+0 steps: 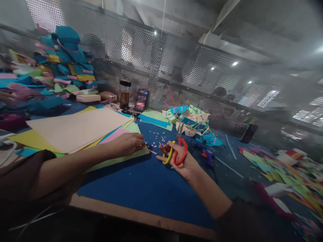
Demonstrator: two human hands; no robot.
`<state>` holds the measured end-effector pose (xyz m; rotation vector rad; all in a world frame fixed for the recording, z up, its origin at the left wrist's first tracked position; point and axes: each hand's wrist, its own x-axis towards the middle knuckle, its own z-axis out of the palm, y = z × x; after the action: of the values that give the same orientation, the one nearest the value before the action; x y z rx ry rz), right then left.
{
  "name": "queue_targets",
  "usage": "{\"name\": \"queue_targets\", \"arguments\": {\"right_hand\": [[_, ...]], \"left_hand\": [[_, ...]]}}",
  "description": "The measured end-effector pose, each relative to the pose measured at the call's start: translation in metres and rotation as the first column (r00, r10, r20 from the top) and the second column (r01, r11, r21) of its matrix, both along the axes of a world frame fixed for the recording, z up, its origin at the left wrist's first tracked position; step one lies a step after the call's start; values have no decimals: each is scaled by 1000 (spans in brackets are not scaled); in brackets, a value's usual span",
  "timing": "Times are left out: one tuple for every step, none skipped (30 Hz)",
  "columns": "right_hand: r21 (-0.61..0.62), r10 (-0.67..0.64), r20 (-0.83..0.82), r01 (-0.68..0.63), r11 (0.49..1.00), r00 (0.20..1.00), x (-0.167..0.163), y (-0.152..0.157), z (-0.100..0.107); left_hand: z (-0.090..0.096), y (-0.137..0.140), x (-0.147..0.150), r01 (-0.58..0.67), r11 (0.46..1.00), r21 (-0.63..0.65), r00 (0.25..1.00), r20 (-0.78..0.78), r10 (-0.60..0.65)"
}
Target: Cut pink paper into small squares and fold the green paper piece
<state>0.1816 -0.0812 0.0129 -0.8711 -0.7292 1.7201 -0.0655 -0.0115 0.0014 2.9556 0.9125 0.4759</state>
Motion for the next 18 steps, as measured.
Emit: {"name": "queue_targets", "arguments": {"right_hand": [[-31, -14, -5, 14, 999, 1000, -2, 2, 0], [-62, -36, -11, 36, 997, 999, -4, 3, 0], [-90, -65, -15, 63, 994, 998, -6, 5, 1], [-109, -94, -19, 92, 990, 995, -8, 6, 2], [-115, -121, -21, 118, 986, 992, -10, 7, 4], [-116, -143, -21, 140, 983, 989, -11, 7, 7], [-117, -160, -19, 157, 981, 987, -12, 8, 9], [-119, -172, -16, 169, 978, 985, -13, 8, 11], [-124, -180, -12, 177, 976, 984, -13, 8, 13], [-130, -184, -8, 181, 975, 983, -13, 8, 14], [-134, -189, -6, 186, 973, 982, -14, 8, 14], [-136, -192, -8, 189, 972, 981, -14, 8, 14], [-136, -194, -14, 191, 972, 981, -14, 8, 14], [-134, -196, -22, 191, 972, 980, -14, 9, 13], [-133, -195, -30, 190, 973, 980, -14, 9, 11], [-132, -192, -39, 186, 974, 981, -14, 10, 10], [-132, -189, -47, 181, 975, 981, -14, 10, 8], [-130, -185, -57, 176, 976, 981, -14, 11, 7]], "left_hand": [[-1, 0, 1, -3, 1000, 7, 1000, -4, 3], [-2, 1, 1, -5, 1000, 9, 1000, 2, 5], [-2, 1, 2, -3, 1000, 6, 1000, 15, 3], [-3, 1, 2, 1, 1000, 0, 999, 35, -1], [-3, 0, 3, 7, 1000, -8, 998, 55, -6], [-3, 0, 3, 13, 1000, -17, 997, 72, -12], [-3, -1, 4, 18, 1000, -22, 997, 82, -16], [-3, -1, 4, 20, 1000, -24, 996, 87, -18], [-3, -1, 5, 21, 1000, -23, 996, 87, -19], [-2, -2, 5, 22, 1000, -22, 996, 88, -20], [-2, -2, 6, 21, 1000, -21, 996, 91, -19], [-2, -2, 7, 22, 1000, -21, 995, 97, -19], [-2, -2, 7, 20, 1000, -21, 995, 100, -18], [-2, -2, 8, 16, 1000, -19, 995, 97, -14], [-2, -2, 9, 10, 1000, -13, 996, 84, -9], [-1, -2, 9, 2, 1000, -4, 998, 63, -2], [-1, -2, 9, -6, 1000, 6, 999, 37, 6], [-1, -3, 10, -15, 1000, 17, 1000, 14, 15]]}}
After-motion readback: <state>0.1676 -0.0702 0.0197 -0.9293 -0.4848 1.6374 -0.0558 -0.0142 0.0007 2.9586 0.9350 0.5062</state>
